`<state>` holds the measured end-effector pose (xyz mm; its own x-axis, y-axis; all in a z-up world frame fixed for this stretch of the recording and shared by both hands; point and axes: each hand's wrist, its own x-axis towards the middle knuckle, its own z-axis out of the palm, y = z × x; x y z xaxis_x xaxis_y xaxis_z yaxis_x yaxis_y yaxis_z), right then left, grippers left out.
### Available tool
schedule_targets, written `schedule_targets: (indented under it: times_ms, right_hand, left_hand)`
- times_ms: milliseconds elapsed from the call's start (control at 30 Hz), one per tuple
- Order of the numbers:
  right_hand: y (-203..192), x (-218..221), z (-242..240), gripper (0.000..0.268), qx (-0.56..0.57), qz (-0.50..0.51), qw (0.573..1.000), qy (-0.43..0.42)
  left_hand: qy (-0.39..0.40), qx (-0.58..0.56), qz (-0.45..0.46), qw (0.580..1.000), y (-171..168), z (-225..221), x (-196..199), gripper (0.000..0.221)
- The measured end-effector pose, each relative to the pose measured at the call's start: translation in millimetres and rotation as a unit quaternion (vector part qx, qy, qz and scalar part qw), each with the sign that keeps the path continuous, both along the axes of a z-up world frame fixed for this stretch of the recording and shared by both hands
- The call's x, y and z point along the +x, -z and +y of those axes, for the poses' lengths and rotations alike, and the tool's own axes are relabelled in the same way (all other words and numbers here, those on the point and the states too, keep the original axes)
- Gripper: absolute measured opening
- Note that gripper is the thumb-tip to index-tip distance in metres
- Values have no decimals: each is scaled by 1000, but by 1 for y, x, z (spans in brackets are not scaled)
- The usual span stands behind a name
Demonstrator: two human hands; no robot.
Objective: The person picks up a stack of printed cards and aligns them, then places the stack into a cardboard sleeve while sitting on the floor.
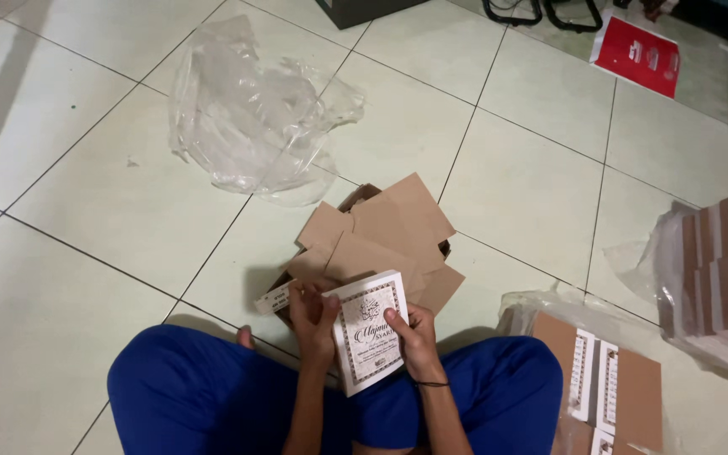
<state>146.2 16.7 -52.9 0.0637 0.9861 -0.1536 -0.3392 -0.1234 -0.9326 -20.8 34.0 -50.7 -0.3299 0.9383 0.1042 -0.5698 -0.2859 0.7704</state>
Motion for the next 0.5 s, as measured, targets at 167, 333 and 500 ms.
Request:
schedule_targets:
  times_ms: [167, 333, 500]
  right_hand:
    - [-3, 2, 0, 25, -11, -10, 1000, 3]
    - [-7, -1, 3, 23, -26, 4, 1000, 16]
    - [3, 3, 5, 22, -35, 18, 999, 27]
  left_hand:
    - [21, -7, 11, 1000, -20, -3, 1, 26]
    - [3, -10, 38, 999, 5, 3, -3, 34]
    - [18, 13, 9, 1000, -28, 0, -1, 20]
